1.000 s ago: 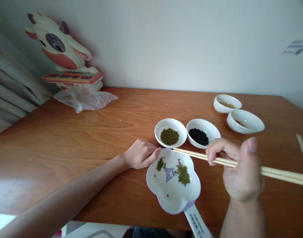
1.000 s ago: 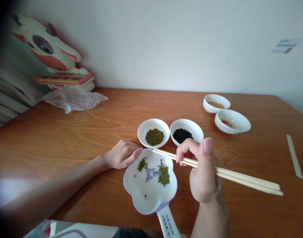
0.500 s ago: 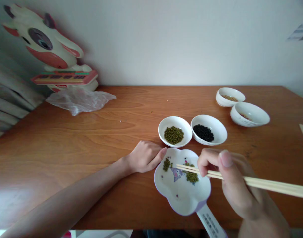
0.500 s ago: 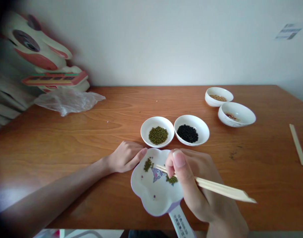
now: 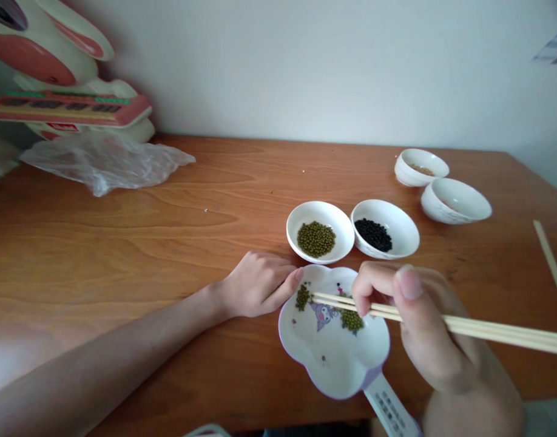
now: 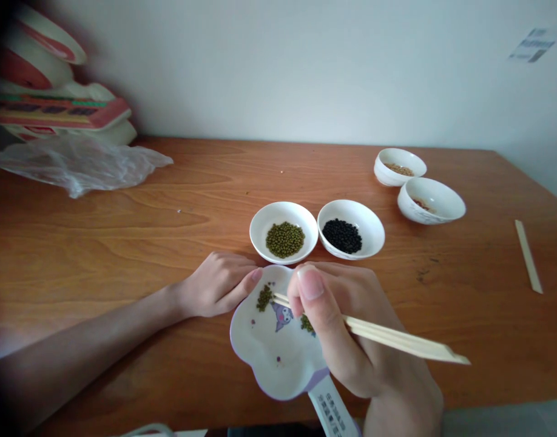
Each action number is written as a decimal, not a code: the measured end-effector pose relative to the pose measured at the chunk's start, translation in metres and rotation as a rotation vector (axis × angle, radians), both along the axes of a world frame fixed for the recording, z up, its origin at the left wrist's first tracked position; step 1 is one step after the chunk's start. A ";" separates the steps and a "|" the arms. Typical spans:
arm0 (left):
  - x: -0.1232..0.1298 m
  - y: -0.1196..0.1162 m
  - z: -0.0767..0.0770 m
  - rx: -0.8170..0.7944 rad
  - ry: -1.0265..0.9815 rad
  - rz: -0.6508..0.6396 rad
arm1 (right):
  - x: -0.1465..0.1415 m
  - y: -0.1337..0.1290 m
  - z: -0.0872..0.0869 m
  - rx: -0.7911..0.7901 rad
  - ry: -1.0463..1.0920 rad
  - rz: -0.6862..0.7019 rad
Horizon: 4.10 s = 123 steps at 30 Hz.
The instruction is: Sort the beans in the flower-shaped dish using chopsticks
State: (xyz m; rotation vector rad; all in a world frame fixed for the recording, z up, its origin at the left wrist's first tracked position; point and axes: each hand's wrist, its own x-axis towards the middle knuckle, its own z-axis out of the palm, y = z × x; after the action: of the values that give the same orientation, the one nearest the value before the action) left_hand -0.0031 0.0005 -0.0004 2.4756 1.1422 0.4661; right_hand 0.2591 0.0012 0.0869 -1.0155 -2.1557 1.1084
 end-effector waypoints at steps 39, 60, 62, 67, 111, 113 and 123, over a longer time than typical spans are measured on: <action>0.000 -0.001 0.003 -0.040 -0.007 -0.002 | 0.000 0.000 -0.004 0.010 -0.023 -0.030; 0.000 -0.001 0.000 -0.005 -0.020 0.002 | 0.001 -0.002 -0.006 0.017 0.104 -0.030; 0.000 -0.001 0.000 -0.008 -0.022 -0.002 | 0.000 -0.001 -0.005 0.004 0.101 -0.025; 0.000 -0.001 0.000 -0.005 -0.016 0.001 | -0.005 -0.002 0.001 -0.030 -0.009 -0.025; 0.000 -0.001 0.000 -0.031 0.000 0.001 | 0.011 0.010 -0.013 0.181 0.347 -0.264; 0.000 -0.001 0.000 -0.029 -0.003 0.001 | 0.008 0.007 -0.015 0.111 0.260 -0.158; 0.000 -0.001 0.003 -0.002 0.004 -0.006 | -0.002 0.006 -0.019 0.034 0.080 -0.041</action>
State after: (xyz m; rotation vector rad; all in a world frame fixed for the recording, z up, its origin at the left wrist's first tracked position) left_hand -0.0027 -0.0001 0.0026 2.4791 1.1354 0.4588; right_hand 0.2575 0.0071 0.0678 -0.9797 -2.0746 1.0711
